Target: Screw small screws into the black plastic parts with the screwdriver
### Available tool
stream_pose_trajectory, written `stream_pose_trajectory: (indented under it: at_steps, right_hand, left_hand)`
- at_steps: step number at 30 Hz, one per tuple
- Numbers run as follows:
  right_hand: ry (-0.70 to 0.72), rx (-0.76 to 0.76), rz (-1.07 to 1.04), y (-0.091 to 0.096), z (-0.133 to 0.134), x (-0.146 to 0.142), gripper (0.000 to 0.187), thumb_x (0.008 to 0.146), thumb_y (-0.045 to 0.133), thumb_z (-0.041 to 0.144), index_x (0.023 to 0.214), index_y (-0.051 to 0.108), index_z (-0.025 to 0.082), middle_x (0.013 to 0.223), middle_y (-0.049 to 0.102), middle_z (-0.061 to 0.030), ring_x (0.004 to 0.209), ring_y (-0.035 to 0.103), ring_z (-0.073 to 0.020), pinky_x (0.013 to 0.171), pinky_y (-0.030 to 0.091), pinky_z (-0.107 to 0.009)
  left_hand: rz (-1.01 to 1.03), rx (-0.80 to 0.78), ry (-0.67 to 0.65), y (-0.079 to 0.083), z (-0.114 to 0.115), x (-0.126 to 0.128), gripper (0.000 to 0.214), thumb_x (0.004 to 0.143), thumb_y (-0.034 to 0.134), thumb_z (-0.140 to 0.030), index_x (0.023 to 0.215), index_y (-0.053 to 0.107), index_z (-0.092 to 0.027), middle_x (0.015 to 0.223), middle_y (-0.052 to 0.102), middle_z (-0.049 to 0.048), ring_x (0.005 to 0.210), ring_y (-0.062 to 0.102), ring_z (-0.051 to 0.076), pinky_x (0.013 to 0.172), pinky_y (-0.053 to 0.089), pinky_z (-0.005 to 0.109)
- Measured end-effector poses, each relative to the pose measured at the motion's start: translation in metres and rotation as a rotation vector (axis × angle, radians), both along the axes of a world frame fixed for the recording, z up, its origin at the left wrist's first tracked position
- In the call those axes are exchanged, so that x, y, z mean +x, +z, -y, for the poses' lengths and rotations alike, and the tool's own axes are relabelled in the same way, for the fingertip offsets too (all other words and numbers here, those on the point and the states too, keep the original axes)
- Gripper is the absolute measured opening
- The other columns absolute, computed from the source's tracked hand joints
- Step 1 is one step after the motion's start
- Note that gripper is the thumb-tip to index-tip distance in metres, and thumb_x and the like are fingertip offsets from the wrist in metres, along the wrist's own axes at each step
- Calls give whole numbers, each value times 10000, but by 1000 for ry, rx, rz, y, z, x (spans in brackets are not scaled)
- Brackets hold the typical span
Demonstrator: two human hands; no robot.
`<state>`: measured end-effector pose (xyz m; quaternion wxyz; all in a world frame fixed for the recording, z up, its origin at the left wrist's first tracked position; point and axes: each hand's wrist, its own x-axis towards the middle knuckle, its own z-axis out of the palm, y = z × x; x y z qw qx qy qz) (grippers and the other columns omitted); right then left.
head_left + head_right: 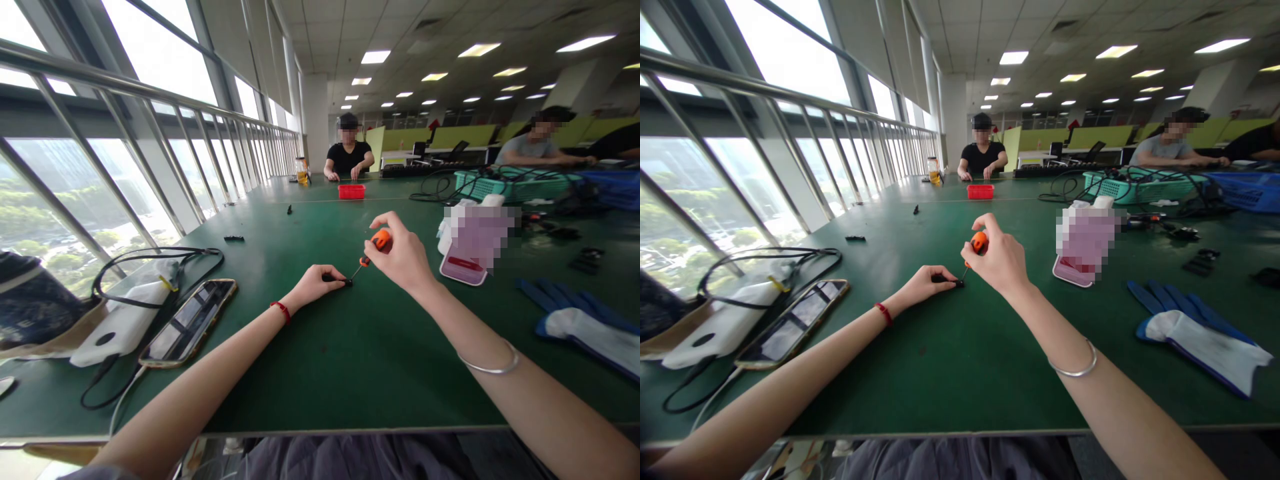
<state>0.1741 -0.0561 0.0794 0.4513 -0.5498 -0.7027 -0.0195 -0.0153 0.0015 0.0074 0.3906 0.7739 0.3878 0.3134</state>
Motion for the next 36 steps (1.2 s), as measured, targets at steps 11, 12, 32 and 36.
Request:
stream_pose_trajectory:
  at_steps: [11,12,32,36]
  right_hand:
    - [5,23,47,-2,0,-1,229,795,460,377,963,497,225,596,560,29,523,531,-167,510,305,-243]
    - [7,26,45,-2,0,-1,259,775,474,357,995,487,220,622,572,24,535,537,-170,510,306,-244]
    - [-103,22,75,-2,1,-3,297,848,387,486,943,506,231,557,541,20,521,528,-184,498,261,-243]
    - [-46,29,36,-2,2,-2,322,775,457,373,1054,451,213,650,579,13,545,535,-184,494,284,-243]
  left_hand:
    - [-30,-48,-22,8,2,-1,149,724,643,-213,821,693,-111,901,720,77,839,649,173,857,498,306]
    - [-30,-52,-17,8,1,-1,146,721,643,-210,817,691,-110,895,720,78,835,649,173,853,499,306]
    - [-19,-58,-1,8,2,2,107,706,630,-157,794,670,-111,832,707,65,781,632,160,817,493,304]
    - [-43,-61,7,9,3,2,104,717,619,-153,798,668,-110,820,703,59,762,625,149,797,491,288]
